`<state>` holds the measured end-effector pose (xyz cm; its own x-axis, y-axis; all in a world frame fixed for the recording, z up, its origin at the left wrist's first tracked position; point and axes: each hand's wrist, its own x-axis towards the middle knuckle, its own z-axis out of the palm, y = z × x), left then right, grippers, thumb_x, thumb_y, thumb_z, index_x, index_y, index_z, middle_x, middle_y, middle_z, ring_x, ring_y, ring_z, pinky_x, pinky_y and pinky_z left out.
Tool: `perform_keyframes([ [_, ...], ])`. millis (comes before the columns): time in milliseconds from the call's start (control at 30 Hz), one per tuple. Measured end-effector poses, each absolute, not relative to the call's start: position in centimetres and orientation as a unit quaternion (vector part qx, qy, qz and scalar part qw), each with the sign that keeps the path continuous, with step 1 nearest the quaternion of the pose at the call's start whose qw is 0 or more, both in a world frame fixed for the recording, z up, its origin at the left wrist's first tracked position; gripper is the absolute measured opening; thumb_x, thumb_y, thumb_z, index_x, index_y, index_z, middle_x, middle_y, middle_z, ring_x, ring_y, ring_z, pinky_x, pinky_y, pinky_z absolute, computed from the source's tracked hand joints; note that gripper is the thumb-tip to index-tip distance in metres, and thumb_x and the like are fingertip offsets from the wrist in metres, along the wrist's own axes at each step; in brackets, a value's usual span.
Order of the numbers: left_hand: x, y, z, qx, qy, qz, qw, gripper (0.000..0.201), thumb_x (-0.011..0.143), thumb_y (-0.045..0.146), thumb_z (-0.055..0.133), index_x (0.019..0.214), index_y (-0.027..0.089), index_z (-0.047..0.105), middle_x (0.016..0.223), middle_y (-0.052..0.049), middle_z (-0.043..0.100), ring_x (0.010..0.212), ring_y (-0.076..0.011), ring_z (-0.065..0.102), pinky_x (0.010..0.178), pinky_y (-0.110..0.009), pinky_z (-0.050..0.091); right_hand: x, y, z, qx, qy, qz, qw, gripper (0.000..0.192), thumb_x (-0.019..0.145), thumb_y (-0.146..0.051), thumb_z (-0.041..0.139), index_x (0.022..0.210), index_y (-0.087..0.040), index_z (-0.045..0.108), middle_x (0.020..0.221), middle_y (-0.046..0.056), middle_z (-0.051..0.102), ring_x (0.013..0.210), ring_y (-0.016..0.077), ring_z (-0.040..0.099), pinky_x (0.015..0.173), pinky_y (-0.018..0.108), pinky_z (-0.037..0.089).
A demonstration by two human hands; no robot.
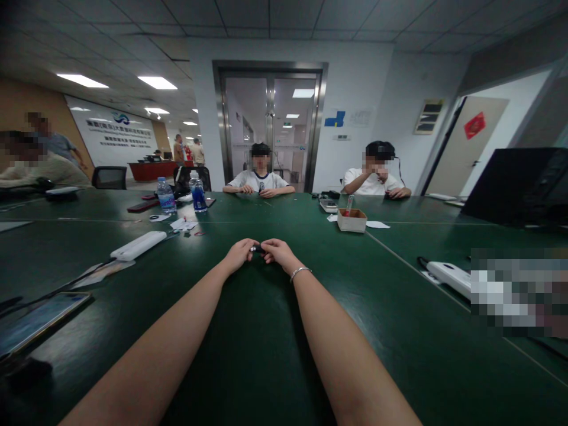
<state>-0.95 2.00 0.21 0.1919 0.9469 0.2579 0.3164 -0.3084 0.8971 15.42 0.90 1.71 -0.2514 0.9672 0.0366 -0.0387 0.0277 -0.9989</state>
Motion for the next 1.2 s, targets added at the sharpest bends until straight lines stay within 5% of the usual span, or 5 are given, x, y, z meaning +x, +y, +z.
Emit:
perform_keyframes([
  [533, -0.9, 2.0, 0.2, 0.674, 0.462, 0.440, 0.372, 0.030, 0.082, 0.033, 0.040, 0.095, 0.016, 0.061, 0.058, 0.000, 0.054, 0.055, -0.0125, 0.050, 0.052, -0.023, 0.037, 15.5, 0.8, 1.8, -0.417, -0.559, 0.558, 0.449, 0.004, 0.083, -0.012, 0.057, 0.087, -0.011, 0.058, 0.060, 0.001, 0.060, 0.042, 0.0054, 0.053, 0.041, 0.013, 0.048],
  [733, -0.6, 1.7, 0.5, 0.666, 0.469, 0.447, 0.369, 0.024, 0.076, 0.021, 0.045, 0.093, 0.016, 0.061, 0.080, -0.003, 0.061, 0.067, -0.0124, 0.054, 0.060, -0.023, 0.040, 15.5, 0.9, 1.6, -0.410, -0.562, 0.559, 0.451, 0.004, 0.083, -0.012, 0.058, 0.087, -0.012, 0.059, 0.058, 0.000, 0.060, 0.041, 0.0055, 0.053, 0.041, 0.013, 0.048],
  [933, -0.7, 1.3, 1.0, 0.654, 0.465, 0.465, 0.375, 0.026, 0.070, 0.019, 0.054, 0.095, 0.016, 0.061, 0.065, 0.000, 0.056, 0.061, -0.0128, 0.052, 0.061, -0.024, 0.041, 15.5, 1.1, 1.5, -0.418, -0.557, 0.559, 0.450, 0.003, 0.084, -0.014, 0.057, 0.086, -0.012, 0.058, 0.059, 0.001, 0.061, 0.041, 0.0061, 0.053, 0.040, 0.014, 0.047],
  [1200, -1.6, 1.1, 1.4, 0.642, 0.393, 0.512, 0.415, 0.022, 0.061, 0.019, 0.070, 0.080, 0.013, 0.063, 0.082, -0.006, 0.066, 0.077, -0.0155, 0.061, 0.082, -0.034, 0.046, 15.4, 0.9, 1.6, -0.417, -0.549, 0.561, 0.458, 0.008, 0.089, -0.017, 0.051, 0.086, -0.011, 0.054, 0.056, 0.001, 0.059, 0.041, 0.0071, 0.053, 0.040, 0.015, 0.047],
])
